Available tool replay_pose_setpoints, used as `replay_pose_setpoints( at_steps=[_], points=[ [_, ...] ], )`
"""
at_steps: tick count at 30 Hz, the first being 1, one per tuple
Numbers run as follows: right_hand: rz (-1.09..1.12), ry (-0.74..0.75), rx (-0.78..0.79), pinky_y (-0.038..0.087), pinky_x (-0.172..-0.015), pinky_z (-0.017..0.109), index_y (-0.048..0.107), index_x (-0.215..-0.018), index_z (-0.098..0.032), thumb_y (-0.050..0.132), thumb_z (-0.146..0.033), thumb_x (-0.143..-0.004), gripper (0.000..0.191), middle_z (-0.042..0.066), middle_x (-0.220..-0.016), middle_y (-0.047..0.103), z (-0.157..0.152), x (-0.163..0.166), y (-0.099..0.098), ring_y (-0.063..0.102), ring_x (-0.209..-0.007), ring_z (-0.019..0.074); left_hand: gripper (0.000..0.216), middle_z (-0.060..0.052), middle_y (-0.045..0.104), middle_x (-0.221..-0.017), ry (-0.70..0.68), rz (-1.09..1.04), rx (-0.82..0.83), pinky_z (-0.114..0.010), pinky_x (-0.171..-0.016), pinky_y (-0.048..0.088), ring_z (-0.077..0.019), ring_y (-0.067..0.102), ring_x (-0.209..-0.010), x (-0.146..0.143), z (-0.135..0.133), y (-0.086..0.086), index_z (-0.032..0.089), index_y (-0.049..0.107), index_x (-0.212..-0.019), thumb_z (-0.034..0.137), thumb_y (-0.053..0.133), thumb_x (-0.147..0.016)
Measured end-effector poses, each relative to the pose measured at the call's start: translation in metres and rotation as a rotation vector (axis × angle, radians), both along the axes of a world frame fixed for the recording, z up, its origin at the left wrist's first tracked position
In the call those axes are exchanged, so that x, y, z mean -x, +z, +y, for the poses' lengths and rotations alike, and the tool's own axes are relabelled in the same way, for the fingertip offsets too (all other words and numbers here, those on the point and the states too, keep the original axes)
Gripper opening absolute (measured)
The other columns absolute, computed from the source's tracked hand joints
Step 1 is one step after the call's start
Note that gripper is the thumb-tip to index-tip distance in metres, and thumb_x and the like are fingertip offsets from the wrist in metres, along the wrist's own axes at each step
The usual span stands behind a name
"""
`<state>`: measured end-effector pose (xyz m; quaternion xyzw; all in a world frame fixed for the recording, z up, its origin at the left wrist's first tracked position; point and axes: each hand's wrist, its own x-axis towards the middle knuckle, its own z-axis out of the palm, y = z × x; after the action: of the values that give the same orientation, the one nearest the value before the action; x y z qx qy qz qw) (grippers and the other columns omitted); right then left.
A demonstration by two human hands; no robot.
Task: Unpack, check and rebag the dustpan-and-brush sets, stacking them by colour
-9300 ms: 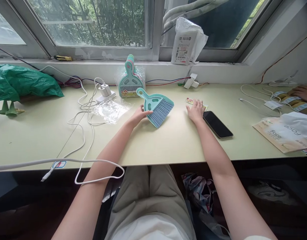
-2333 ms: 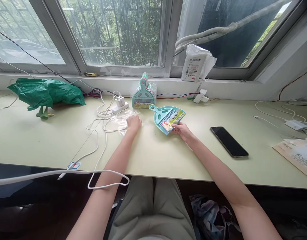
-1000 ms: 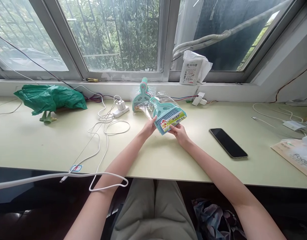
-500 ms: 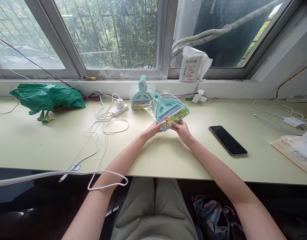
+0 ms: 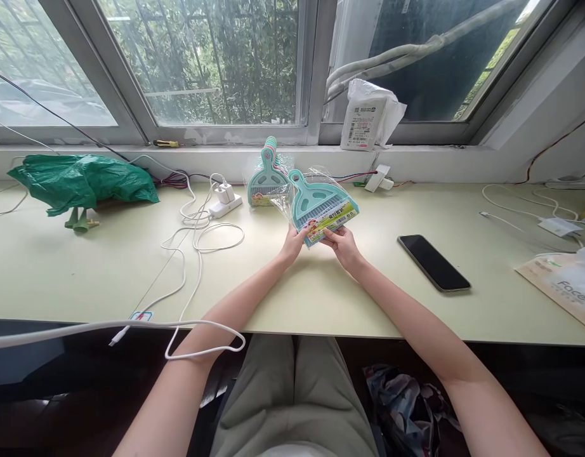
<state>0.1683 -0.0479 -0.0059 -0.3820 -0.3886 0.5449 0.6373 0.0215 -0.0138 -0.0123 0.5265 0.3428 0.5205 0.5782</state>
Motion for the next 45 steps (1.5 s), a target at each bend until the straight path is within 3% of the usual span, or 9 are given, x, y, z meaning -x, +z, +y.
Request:
replay_pose_setpoints(
  at_steps=[6,12,18,21,26,35,45],
  points=[
    [0.019,0.010,-0.012,0.058,-0.094,0.043,0.065,-0.090,-0.020,0.085,-0.030,-0.064,0.034,0.004,-0.098,0.076,0.000,0.001,-0.001,0.071,-0.097,0.0235,0.055,-0.003,0.055,-0.135,0.106,0.108,-0.203,-0.032,-0.111,0.035,-0.0208,0.047,-0.130,0.001,0.000,-0.001,0.025,0.039,-0.138,0.022,0.052,-0.085],
    [0.015,0.065,0.001,0.058,-0.094,0.042,0.067,-0.091,-0.020,0.084,-0.030,-0.065,0.033,0.005,-0.100,0.076,0.002,-0.004,0.001,0.071,-0.099,0.0243,0.054,-0.006,0.056,-0.133,0.132,0.138,-0.257,-0.036,-0.108,0.036,-0.0243,0.049,-0.126,0.001,0.002,-0.003,0.023,0.038,-0.136,0.030,0.052,-0.085],
    [0.034,0.103,0.017,0.061,-0.086,0.038,0.068,-0.093,-0.020,0.080,-0.034,-0.070,0.029,0.004,-0.096,0.076,0.007,-0.009,0.001,0.073,-0.087,0.0221,0.053,-0.012,0.056,-0.130,0.129,0.188,-0.312,-0.041,-0.103,0.041,-0.0276,0.053,-0.121,0.002,0.006,-0.008,0.020,0.039,-0.132,0.039,0.053,-0.085],
    [0.099,0.018,0.029,0.062,-0.080,0.035,0.067,-0.094,-0.021,0.070,-0.041,-0.079,0.025,0.002,-0.093,0.076,0.012,-0.015,0.001,0.072,-0.082,0.0193,0.052,-0.011,0.057,-0.130,0.108,0.193,-0.325,-0.040,-0.101,0.043,-0.0265,0.053,-0.121,0.002,0.006,-0.009,0.020,0.036,-0.132,0.040,0.052,-0.086],
    [0.176,-0.155,0.062,0.062,-0.076,0.030,0.063,-0.091,-0.023,0.067,-0.040,-0.082,0.020,-0.001,-0.084,0.074,0.019,-0.029,0.000,0.071,-0.078,0.0162,0.048,-0.011,0.059,-0.126,0.069,0.282,-0.356,-0.040,-0.100,0.044,-0.0262,0.055,-0.119,0.001,0.001,-0.007,0.020,0.035,-0.130,0.035,0.050,-0.087],
    [0.193,-0.144,0.130,0.062,-0.072,0.029,0.061,-0.088,-0.023,0.059,-0.033,-0.085,0.011,-0.001,-0.076,0.071,0.021,-0.033,0.000,0.071,-0.072,0.0158,0.044,-0.011,0.059,-0.122,0.085,0.337,-0.431,-0.039,-0.097,0.043,-0.0256,0.058,-0.114,0.002,-0.003,-0.007,0.021,0.035,-0.125,0.043,0.047,-0.090],
    [0.150,-0.216,0.147,0.063,-0.069,0.031,0.060,-0.095,-0.025,0.062,-0.050,-0.083,0.028,0.000,-0.083,0.072,0.027,-0.039,-0.007,0.071,-0.077,0.0180,0.043,-0.012,0.060,-0.119,0.059,0.367,-0.512,-0.041,-0.097,0.044,-0.0262,0.059,-0.112,0.001,-0.001,-0.014,0.020,0.038,-0.124,0.049,0.045,-0.092]
  ],
)
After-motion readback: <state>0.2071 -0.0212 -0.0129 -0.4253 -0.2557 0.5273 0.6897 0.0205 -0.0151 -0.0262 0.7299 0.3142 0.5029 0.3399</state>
